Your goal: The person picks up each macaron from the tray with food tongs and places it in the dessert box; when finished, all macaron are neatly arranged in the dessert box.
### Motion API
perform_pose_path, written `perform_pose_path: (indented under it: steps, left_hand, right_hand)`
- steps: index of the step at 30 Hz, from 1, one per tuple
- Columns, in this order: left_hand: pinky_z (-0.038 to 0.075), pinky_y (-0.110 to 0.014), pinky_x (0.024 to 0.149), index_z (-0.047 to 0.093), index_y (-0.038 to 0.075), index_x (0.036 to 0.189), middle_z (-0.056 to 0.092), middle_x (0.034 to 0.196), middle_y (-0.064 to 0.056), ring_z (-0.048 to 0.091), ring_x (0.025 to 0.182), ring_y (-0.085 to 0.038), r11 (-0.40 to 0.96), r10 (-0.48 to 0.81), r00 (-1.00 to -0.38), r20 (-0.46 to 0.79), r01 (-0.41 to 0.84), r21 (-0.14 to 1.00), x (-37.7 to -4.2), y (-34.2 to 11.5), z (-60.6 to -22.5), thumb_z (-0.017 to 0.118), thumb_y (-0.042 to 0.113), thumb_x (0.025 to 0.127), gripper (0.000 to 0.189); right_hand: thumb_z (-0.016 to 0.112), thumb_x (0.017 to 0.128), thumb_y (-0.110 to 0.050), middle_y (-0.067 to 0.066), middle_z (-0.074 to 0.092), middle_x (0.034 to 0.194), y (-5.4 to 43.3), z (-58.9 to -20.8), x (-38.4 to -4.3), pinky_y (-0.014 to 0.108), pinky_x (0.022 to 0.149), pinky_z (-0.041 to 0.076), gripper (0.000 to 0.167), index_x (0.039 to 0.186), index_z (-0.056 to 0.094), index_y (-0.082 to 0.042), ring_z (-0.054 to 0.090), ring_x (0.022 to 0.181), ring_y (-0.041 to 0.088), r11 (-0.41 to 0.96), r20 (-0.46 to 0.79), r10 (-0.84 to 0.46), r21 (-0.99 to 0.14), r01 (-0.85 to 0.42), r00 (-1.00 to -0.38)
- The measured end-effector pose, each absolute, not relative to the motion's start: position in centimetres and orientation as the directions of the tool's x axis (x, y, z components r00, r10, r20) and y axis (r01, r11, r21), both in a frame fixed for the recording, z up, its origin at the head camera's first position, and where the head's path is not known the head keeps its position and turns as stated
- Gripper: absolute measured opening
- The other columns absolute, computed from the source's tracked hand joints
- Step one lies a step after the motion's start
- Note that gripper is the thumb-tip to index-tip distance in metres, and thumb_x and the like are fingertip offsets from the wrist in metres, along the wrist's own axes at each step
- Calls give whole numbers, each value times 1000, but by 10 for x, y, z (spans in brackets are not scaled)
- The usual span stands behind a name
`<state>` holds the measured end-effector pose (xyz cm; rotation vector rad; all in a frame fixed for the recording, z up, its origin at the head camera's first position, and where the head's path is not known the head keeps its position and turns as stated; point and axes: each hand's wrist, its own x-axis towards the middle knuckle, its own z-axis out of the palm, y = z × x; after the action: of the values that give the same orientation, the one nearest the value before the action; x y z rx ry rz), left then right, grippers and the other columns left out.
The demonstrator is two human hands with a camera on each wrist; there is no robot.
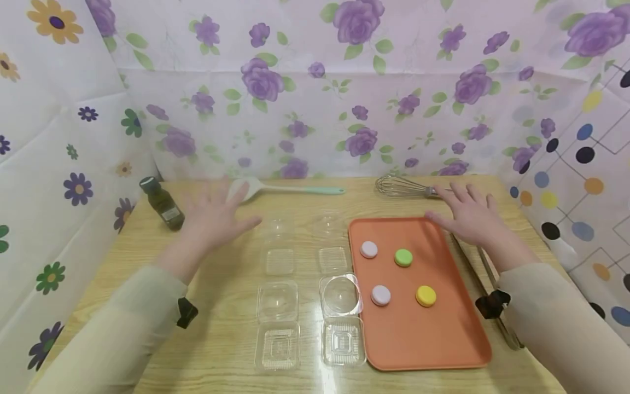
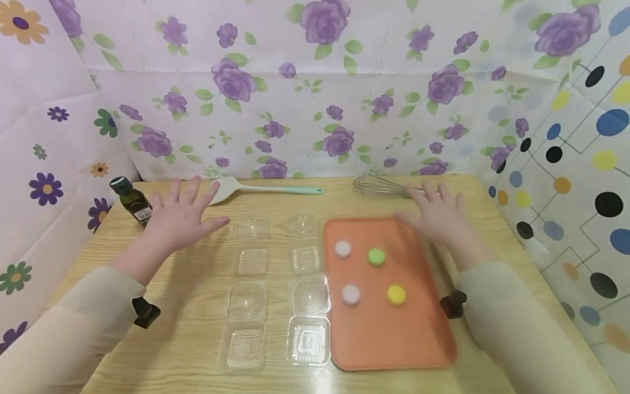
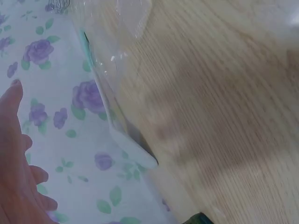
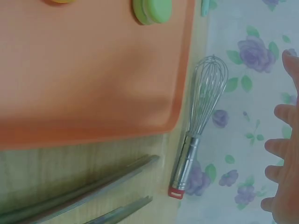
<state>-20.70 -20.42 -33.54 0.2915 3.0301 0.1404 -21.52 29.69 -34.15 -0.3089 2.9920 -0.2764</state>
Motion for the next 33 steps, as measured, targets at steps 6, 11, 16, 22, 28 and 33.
perform_pose_path:
  steps: [6, 11, 16, 22, 28, 33]
  left_hand:
    - [-16, -70, 95, 6, 31, 151, -5, 155, -16, -12, 134, -51, 972, 232, -971, -55, 230, 51, -193, -189, -339, 16, 86, 74, 95]
    - [-1, -66, 104, 10, 24, 152, 8, 155, -15, 2, 137, -47, 938, 346, -938, 8, 346, 28, -178, -175, -347, 20, 84, 77, 96]
    - [11, -57, 109, 13, 17, 151, 15, 154, -16, 12, 138, -40, 883, 462, -884, 65, 466, 61, -160, -161, -360, 31, 78, 81, 95]
    - [13, -55, 109, 10, 19, 152, 10, 155, -14, 11, 139, -38, 854, 506, -860, 65, 510, 101, -136, -146, -374, 32, 79, 80, 97]
    - [22, -55, 107, 15, 17, 151, 16, 154, -13, 19, 137, -37, 821, 552, -831, 68, 556, 128, -113, -131, -389, 34, 81, 77, 100]
    - [29, -59, 102, 17, 18, 151, 23, 152, -11, 27, 134, -37, 791, 596, -801, 46, 597, 133, -95, -119, -401, 38, 83, 73, 103]
  right_hand:
    - [40, 88, -66, 26, 6, 152, 305, -347, -202, 72, 97, -8, 84, 152, 13, -17, -2, 134, 53, 962, -115, -207, -207, -180, -972]
    - [40, 90, -64, 29, 8, 151, 313, -351, -191, 73, 97, -4, 85, 151, 11, -12, -2, 132, 55, 955, -125, -190, -253, -154, -974]
    - [43, 91, -60, 32, 11, 148, 324, -360, -182, 75, 95, 5, 86, 150, 11, -7, 7, 127, 60, 953, -107, -183, -264, -150, -977]
    - [45, 91, -58, 36, 14, 145, 337, -373, -176, 74, 94, 8, 88, 150, 8, -5, 11, 123, 63, 939, -88, -163, -321, -127, -983]
    - [50, 89, -56, 38, 19, 142, 349, -389, -169, 72, 96, 9, 90, 147, 15, 3, 15, 123, 61, 931, -53, -145, -345, -118, -988]
    - [54, 88, -54, 40, 21, 139, 359, -403, -164, 71, 97, 8, 92, 146, 14, 4, 17, 122, 60, 919, -49, -123, -383, -96, -991]
